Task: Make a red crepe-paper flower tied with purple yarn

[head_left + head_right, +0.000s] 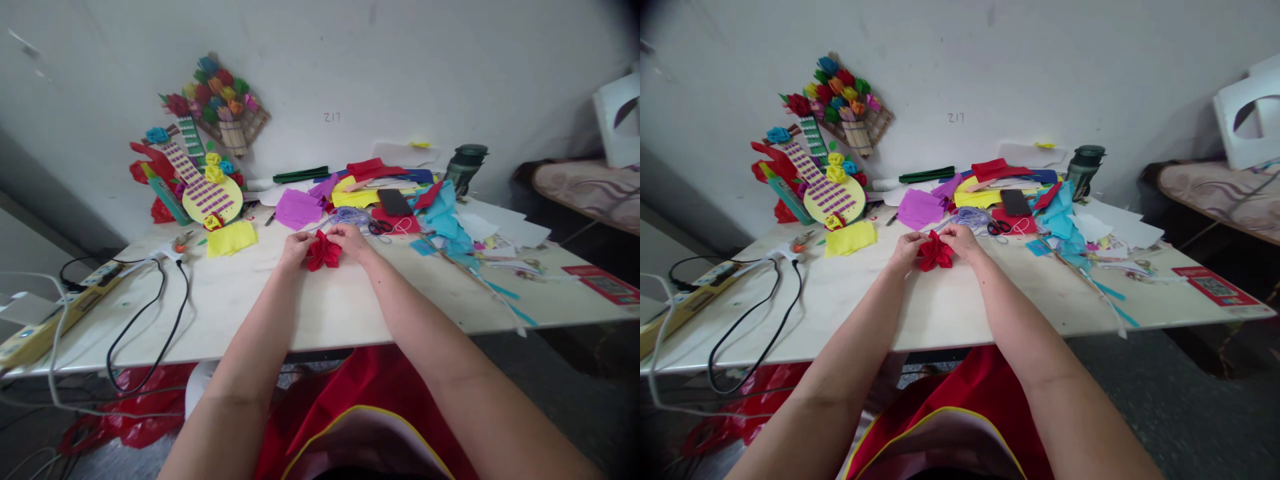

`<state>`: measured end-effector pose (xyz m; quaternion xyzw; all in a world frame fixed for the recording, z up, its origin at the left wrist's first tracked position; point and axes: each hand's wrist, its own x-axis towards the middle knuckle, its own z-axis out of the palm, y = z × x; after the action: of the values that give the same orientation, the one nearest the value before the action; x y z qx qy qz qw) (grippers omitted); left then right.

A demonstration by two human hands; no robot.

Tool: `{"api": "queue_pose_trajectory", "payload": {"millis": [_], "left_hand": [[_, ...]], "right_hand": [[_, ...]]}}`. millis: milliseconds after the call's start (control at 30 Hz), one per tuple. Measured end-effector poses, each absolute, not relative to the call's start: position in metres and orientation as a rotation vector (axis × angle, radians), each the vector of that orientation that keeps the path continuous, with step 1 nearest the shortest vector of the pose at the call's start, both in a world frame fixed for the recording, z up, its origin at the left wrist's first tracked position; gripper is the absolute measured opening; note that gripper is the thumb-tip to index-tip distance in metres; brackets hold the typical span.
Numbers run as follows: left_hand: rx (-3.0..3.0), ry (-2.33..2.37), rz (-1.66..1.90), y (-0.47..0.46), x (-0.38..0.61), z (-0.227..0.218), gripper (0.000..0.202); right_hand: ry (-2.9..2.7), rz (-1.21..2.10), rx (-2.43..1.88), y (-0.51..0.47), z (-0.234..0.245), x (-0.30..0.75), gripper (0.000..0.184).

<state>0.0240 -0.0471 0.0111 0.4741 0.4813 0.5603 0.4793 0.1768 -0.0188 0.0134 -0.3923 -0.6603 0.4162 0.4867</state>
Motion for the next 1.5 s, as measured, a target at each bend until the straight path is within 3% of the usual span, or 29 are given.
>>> {"api": "queue_pose_trajectory", "payload": {"millis": [667,1067,1500], "left_hand": [[1.166,1.169,1.356,-0.045,0.023,0.008,0.019],[1.223,1.149,1.38,-0.042,0.021,0.004,0.015],[1.274,1.167,1.387,-0.041,0.021,0.003,0.016]], "right_hand": [[-1.626,0.978,-0.985,-0.014,0.008,0.175,0.007],[-1.719,0.7,-0.999,-0.008,0.001,0.174,0.004],[-1.781,0.616,-0.947,-0.01,0.004,0.176,0.006]]}}
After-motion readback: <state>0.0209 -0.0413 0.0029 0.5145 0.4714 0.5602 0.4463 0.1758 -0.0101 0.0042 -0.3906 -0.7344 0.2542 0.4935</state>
